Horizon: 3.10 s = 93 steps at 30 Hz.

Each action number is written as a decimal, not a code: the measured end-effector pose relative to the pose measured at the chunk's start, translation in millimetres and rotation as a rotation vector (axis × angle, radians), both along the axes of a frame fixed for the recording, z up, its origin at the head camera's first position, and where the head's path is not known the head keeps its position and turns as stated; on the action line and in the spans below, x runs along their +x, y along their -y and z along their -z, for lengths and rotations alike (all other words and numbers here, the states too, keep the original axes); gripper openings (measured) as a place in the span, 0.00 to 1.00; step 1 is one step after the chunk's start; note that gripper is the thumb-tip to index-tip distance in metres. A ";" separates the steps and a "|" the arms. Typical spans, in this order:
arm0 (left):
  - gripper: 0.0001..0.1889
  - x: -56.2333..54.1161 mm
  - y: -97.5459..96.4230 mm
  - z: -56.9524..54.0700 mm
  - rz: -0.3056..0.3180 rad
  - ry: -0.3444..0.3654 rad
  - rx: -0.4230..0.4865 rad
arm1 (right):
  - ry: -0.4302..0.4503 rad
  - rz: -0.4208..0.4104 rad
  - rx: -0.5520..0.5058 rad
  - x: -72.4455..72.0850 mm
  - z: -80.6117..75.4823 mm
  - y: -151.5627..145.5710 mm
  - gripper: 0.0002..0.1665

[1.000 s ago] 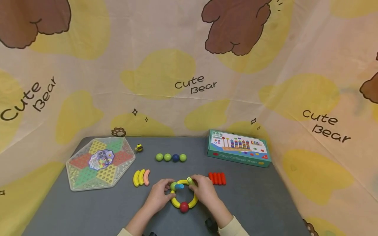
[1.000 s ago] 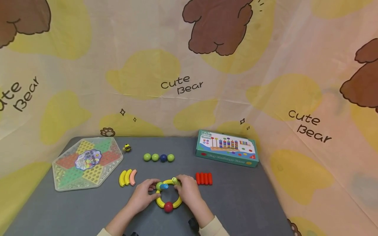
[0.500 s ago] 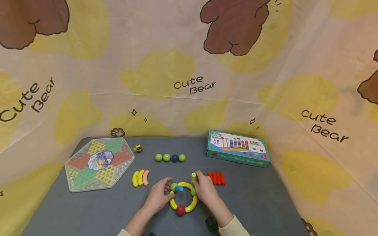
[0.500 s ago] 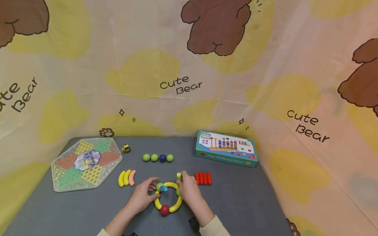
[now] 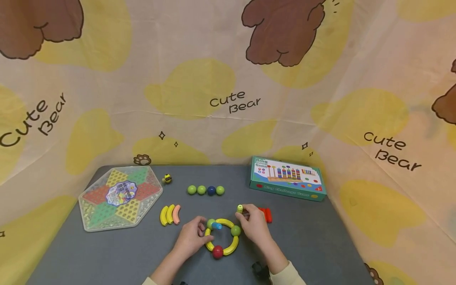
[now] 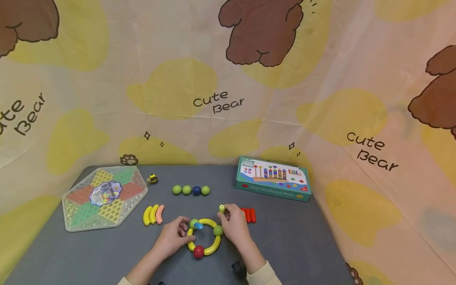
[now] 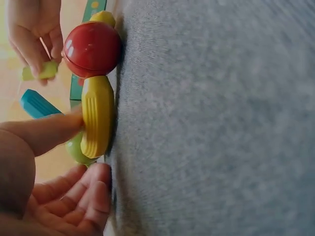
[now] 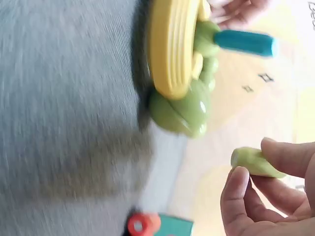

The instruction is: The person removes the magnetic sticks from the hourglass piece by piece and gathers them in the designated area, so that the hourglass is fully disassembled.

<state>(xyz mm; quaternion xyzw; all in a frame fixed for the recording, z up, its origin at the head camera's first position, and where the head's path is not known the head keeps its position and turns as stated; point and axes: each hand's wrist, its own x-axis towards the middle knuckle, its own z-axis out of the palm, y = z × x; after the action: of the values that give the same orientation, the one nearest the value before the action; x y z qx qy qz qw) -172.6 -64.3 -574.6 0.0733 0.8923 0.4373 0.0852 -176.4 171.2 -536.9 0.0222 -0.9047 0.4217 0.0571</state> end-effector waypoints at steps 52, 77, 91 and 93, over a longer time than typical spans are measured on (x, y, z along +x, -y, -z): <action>0.20 -0.6 7.4 -4.9 0.051 0.011 -0.049 | 0.210 0.250 0.140 -15.4 25.3 -123.7 0.14; 0.38 4.9 7.4 -14.0 0.179 0.112 -0.090 | 0.056 0.101 0.012 -6.0 -0.5 -69.8 0.20; 0.28 0.0 9.0 -13.2 0.166 0.061 -0.018 | 0.037 -0.175 0.063 1.3 1.5 -23.4 0.23; 0.28 -0.6 8.7 -13.2 0.163 0.061 -0.021 | 0.041 -0.225 0.069 1.6 3.0 -15.0 0.24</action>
<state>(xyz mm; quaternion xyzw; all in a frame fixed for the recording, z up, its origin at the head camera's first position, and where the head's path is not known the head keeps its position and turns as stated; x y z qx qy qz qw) -173.2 -73.0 -561.4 0.1312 0.8848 0.4217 0.1486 -174.9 186.2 -539.9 0.1171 -0.9114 0.3944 -0.0098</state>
